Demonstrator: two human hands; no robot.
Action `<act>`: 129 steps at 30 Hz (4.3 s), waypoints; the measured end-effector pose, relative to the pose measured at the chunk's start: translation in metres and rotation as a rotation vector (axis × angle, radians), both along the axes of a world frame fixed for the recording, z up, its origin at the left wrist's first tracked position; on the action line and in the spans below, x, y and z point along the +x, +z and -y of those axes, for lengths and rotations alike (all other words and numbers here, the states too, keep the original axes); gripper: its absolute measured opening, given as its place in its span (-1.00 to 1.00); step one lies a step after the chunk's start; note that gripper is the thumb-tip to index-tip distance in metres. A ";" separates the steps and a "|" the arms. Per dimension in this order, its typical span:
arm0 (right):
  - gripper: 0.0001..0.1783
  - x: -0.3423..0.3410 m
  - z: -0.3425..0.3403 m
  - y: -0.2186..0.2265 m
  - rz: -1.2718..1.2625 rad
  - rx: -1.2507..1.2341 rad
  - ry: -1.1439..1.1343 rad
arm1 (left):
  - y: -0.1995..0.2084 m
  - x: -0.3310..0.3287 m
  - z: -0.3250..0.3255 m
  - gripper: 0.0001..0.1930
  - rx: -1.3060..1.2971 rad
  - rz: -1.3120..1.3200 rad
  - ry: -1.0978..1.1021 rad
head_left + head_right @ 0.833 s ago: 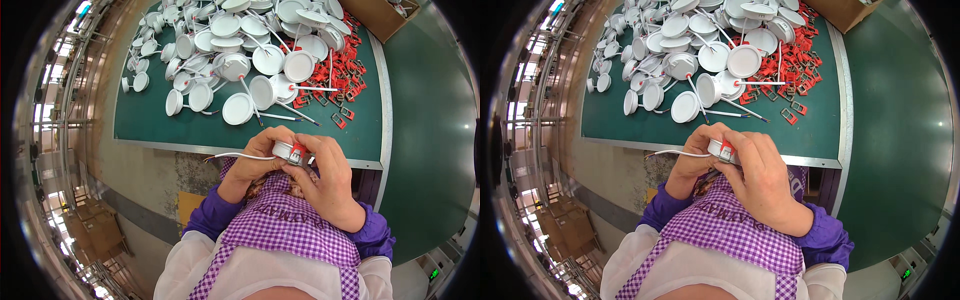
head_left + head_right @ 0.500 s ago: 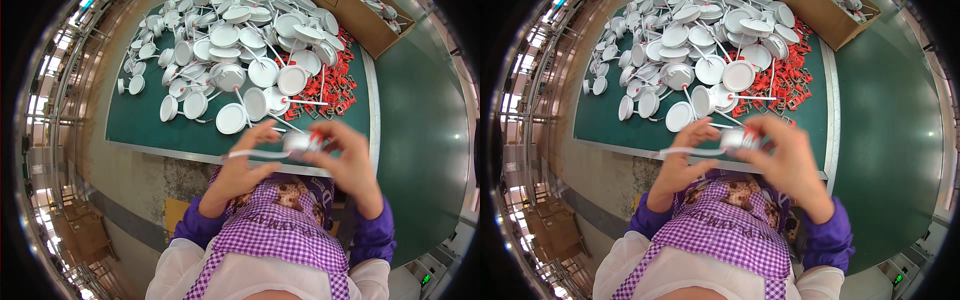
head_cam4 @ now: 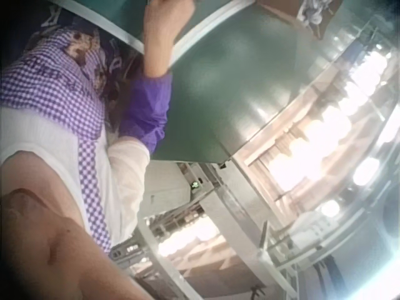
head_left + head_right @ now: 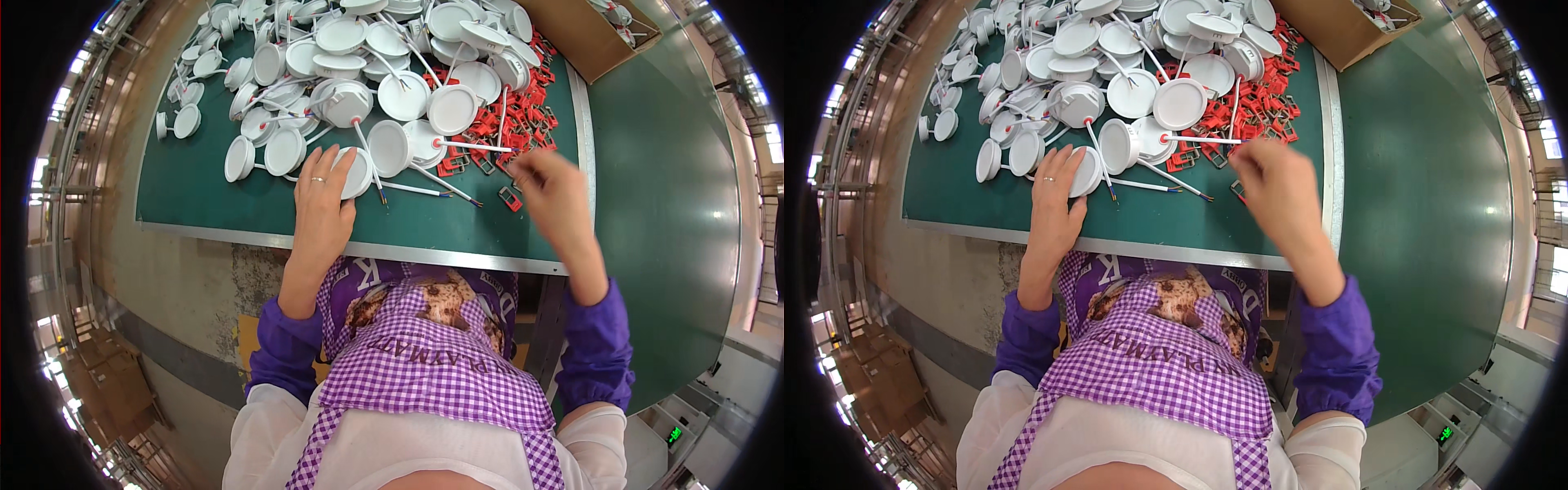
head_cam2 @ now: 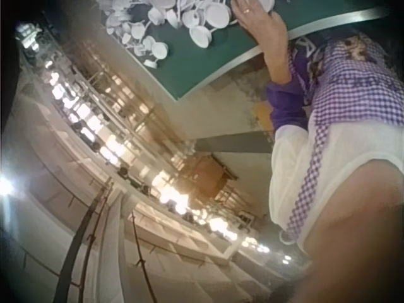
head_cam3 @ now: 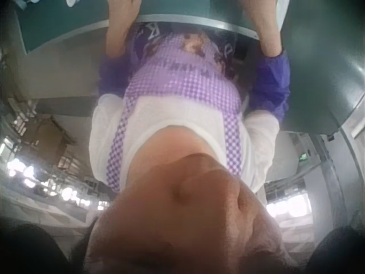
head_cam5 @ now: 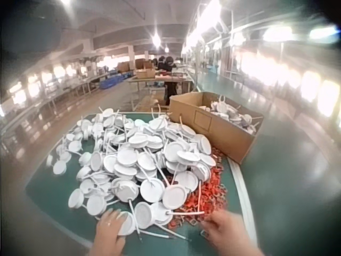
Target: Manually assembling LED light components by attaching red clips and wiring to the fixture housing.
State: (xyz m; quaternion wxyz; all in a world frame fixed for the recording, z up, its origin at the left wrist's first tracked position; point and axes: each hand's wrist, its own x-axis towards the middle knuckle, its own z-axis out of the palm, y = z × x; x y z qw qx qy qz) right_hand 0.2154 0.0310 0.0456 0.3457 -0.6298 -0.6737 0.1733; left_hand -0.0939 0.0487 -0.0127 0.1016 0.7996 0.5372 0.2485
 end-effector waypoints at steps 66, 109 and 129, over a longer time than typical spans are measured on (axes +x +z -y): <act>-0.86 -0.065 0.082 -0.023 -0.410 -0.074 -0.174 | 0.008 0.098 0.065 -0.60 -0.742 1.278 -0.163; -0.75 0.019 0.012 -0.038 0.177 -0.131 -0.146 | 0.053 0.057 0.040 -0.56 -0.728 0.607 -0.333; -0.90 -0.024 0.058 -0.008 -0.429 -0.160 -0.009 | 0.023 0.090 0.048 -0.62 -1.038 1.081 -0.186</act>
